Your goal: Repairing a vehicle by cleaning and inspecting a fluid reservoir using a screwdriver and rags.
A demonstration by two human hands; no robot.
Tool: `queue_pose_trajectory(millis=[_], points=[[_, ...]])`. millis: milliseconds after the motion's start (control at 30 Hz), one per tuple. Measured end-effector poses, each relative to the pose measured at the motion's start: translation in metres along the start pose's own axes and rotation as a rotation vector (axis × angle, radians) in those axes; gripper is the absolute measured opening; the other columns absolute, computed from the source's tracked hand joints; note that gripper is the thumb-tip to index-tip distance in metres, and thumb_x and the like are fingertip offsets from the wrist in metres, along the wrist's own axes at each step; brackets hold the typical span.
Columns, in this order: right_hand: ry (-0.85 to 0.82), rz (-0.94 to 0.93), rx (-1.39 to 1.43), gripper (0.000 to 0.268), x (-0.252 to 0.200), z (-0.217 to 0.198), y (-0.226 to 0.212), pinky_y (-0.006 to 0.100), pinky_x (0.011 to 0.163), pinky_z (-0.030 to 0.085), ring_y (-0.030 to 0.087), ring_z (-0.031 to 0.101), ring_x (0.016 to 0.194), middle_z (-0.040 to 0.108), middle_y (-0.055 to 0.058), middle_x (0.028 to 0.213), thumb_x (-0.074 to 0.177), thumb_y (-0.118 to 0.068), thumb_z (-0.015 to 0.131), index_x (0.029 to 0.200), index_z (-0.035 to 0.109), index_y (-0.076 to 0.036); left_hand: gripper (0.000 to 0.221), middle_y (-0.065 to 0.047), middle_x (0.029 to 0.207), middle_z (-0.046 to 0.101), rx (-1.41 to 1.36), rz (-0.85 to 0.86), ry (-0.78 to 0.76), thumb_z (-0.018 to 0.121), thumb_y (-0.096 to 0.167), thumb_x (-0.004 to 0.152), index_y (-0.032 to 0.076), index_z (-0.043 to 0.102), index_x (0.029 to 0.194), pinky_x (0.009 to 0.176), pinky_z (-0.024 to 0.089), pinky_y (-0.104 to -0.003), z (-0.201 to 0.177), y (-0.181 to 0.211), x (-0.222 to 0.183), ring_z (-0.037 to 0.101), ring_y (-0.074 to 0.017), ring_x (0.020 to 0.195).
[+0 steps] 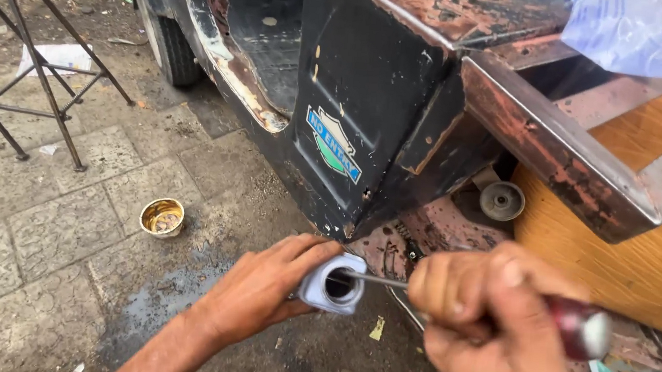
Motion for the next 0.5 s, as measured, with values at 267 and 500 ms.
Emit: queue_pose_trajectory(millis=[267,500], points=[[-0.255,-0.138,-0.330,0.040,-0.003,0.026,0.014,0.032,0.049,0.041,0.018,0.049,0.046,0.050,0.008,0.059,0.102,-0.016,0.059,0.067,0.050,0.001,0.078,-0.011,0.136,0.058,0.003,0.065,0.079,0.086,0.020,0.070,0.013,0.049,0.139,0.087,0.056,-0.045,-0.009,0.015,0.013,0.061,-0.0347,0.120],[-0.474,-0.444,-0.532,0.045,-0.011,0.058,-0.023,0.036,0.051,0.058,0.017,0.058,0.045,0.054,0.004,0.051,0.103,-0.019,0.060,0.062,0.055,-0.002,0.077,-0.007,0.124,0.062,-0.102,0.001,0.061,0.088,0.020,0.070,0.015,0.050,0.137,0.082,0.059,-0.044,-0.016,0.019,0.015,0.068,-0.0336,0.107]])
Point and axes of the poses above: each hand's wrist, its own x-axis towards the middle knuckle, its own z-axis out of the palm, y = z × x, the point moved 9 cm from there along x, towards the middle knuckle
